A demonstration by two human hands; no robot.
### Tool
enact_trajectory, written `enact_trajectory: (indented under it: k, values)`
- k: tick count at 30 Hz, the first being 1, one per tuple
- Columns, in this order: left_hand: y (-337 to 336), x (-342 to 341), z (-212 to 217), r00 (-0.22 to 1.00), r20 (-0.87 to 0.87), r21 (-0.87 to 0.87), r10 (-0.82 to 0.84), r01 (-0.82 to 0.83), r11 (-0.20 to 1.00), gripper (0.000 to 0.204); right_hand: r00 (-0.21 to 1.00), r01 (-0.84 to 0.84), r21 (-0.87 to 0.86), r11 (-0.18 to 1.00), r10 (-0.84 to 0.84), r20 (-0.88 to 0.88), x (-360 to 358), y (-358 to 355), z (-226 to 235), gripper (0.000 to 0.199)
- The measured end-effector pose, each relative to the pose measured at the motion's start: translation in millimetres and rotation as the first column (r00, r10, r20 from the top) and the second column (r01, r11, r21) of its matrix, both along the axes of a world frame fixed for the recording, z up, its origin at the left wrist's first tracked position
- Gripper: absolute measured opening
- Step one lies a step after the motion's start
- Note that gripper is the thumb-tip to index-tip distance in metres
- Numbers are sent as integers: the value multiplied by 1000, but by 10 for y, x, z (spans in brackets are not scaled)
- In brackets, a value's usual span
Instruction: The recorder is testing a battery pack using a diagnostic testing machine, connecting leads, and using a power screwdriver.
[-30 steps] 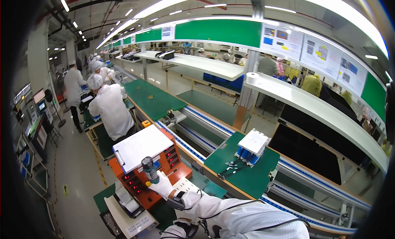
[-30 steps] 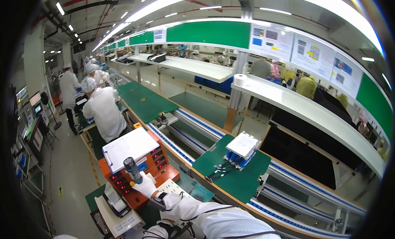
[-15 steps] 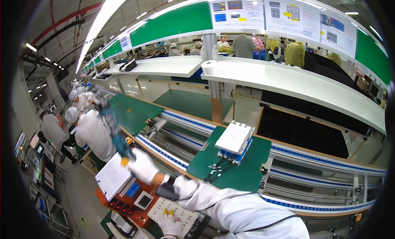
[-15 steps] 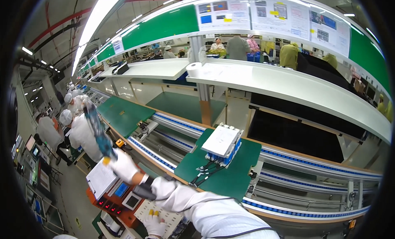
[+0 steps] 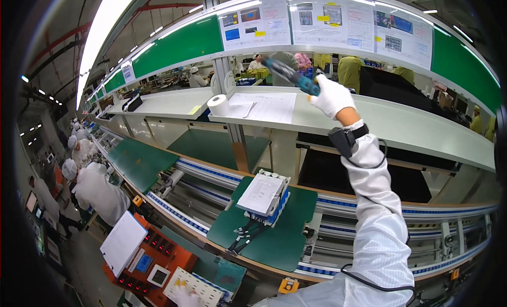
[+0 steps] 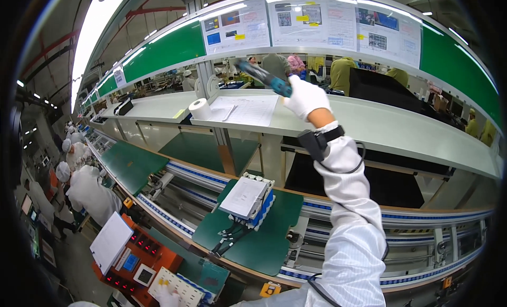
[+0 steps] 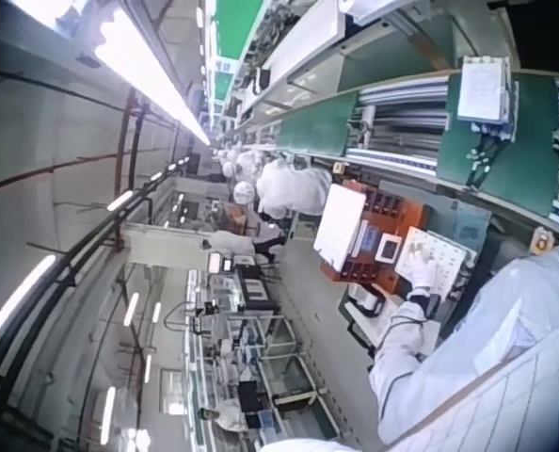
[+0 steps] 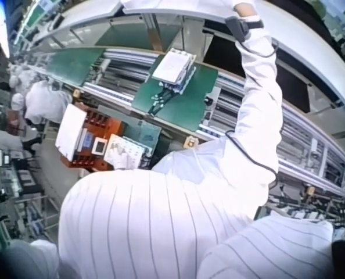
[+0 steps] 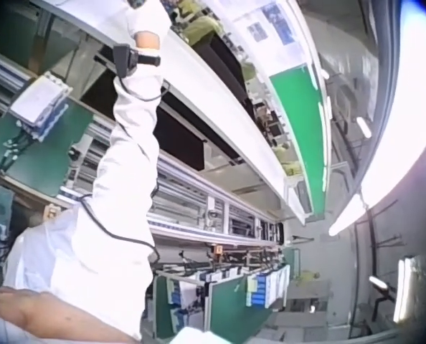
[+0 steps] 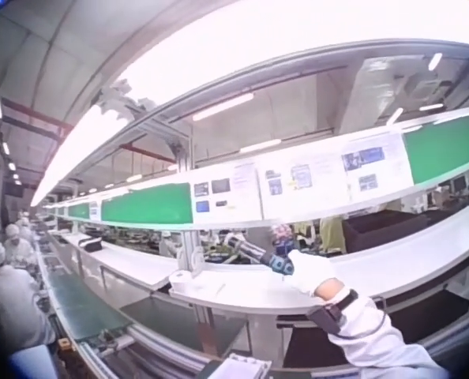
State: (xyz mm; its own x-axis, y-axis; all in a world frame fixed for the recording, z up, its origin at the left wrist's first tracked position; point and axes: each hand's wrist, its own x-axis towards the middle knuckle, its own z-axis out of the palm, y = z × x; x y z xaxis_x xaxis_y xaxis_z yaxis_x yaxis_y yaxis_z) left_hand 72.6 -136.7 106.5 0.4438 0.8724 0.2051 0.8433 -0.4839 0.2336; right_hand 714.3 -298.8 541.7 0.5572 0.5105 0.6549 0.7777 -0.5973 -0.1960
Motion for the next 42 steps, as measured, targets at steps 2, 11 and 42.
enact_trajectory:
  k: [2, 11, 42]
  values:
    - [234, 124, -17, 957, 283, 20, 69, -77, 997, 54, 994, 87, -198, 976, -72, 81, 292, -58, -121, 39]
    - [1399, 619, 1331, 749, 650, -5, 130, -167, 986, 46, 971, -214, -225, 950, 183, -150, 786, -160, -584, 49]
    - [1265, -933, 3364, 409, 671, 105, 619, -879, 466, 41, -735, -677, 401, -617, 545, -403, -5181, 452, -1508, 44]
